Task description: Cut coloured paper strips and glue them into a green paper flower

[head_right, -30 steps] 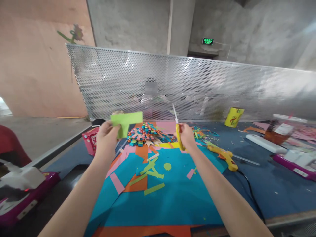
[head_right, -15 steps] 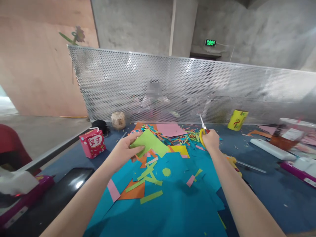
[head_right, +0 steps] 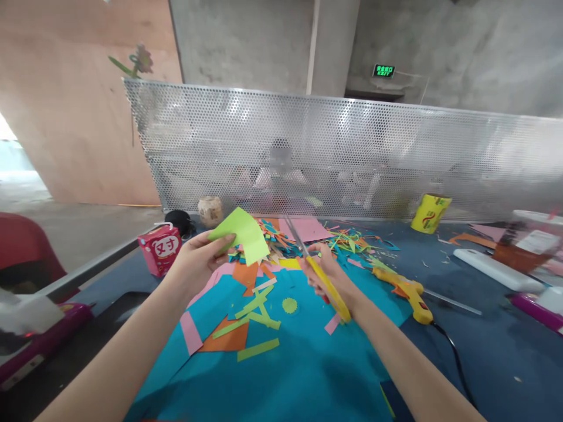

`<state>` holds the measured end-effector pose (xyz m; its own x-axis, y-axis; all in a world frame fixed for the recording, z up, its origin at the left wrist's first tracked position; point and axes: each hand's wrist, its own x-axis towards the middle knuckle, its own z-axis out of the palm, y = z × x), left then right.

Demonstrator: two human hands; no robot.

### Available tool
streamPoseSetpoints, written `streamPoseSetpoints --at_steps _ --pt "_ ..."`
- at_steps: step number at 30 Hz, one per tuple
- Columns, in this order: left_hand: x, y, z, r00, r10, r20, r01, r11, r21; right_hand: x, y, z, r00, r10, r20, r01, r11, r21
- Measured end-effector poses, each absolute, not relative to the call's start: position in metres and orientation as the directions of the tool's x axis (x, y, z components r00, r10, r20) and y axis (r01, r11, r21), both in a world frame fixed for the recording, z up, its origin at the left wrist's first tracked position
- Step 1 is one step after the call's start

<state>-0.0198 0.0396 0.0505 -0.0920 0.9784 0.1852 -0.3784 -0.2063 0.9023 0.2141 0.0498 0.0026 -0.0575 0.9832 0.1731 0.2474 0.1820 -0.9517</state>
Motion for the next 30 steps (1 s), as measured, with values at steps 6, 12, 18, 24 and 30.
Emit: streamPoseSetpoints --at_steps 6,12,18,24,30 --pt "-0.023 0.039 0.053 -0.376 0.857 0.353 -0.206 -0.448 0.870 0.201 0.031 -0.009 -0.222 0.973 0.060 0.225 0.111 -0.968" --pt "-0.025 0.037 0.056 -0.395 0.841 0.370 -0.169 -0.463 0.870 0.202 0.023 -0.015 -0.218 0.950 0.223 0.318 0.285 -0.904" --pt "-0.026 0.038 0.057 -0.381 0.862 0.336 -0.209 -0.434 0.877 0.215 0.031 -0.018 -0.328 0.920 0.217 0.371 0.336 -0.866" --pt "-0.026 0.037 0.055 -0.369 0.844 0.389 -0.125 -0.460 0.879 0.215 0.026 -0.016 -0.319 0.936 0.152 0.324 0.258 -0.910" --pt "-0.025 0.037 0.055 -0.378 0.816 0.437 -0.054 -0.491 0.869 0.213 0.028 -0.016 -0.279 0.956 0.088 0.274 0.167 -0.947"
